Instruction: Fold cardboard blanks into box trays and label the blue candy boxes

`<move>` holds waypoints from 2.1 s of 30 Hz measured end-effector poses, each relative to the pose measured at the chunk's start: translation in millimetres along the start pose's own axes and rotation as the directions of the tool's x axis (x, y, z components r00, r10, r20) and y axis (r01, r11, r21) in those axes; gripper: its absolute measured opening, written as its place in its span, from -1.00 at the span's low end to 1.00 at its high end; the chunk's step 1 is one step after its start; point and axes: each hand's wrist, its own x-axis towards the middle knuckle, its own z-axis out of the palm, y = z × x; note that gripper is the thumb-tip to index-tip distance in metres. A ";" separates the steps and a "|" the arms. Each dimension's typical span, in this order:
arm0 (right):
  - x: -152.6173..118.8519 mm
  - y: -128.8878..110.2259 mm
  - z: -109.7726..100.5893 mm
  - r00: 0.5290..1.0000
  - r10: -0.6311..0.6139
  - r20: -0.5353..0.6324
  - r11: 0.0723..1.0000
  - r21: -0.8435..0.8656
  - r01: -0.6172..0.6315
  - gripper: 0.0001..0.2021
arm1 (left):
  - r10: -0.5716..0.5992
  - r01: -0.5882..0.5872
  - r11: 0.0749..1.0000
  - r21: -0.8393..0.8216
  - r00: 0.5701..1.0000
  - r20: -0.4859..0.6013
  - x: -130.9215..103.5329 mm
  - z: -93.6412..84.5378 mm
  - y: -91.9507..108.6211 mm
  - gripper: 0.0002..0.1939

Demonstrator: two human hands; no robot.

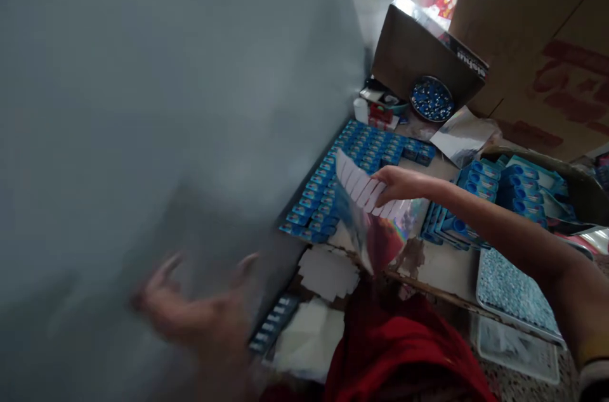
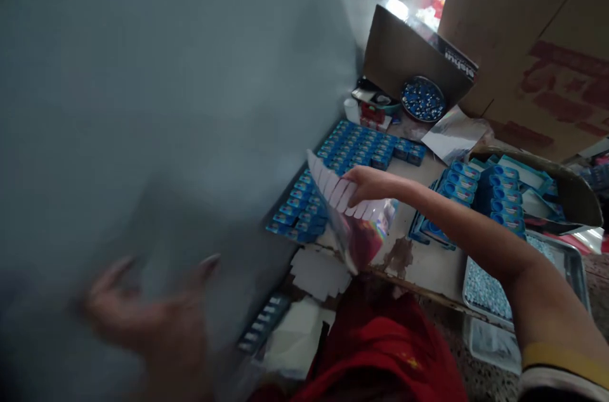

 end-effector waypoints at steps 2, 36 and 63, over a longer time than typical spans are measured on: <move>24.1 -11.7 12.9 0.995 -0.009 0.102 0.963 -0.268 0.036 -0.83 | -0.047 0.047 0.999 0.009 0.999 -0.004 27.4 32.0 14.1 -0.54; -34.8 70.1 63.9 0.772 0.197 -0.604 0.915 0.396 0.076 -0.62 | 0.263 -0.648 0.724 0.237 0.577 0.774 38.5 147.2 -23.8 -0.77; -41.6 112.7 133.6 0.677 -0.434 -0.594 0.573 -0.762 -0.301 -0.63 | -0.041 -0.560 0.693 0.455 0.599 0.800 50.2 165.4 -19.0 -0.77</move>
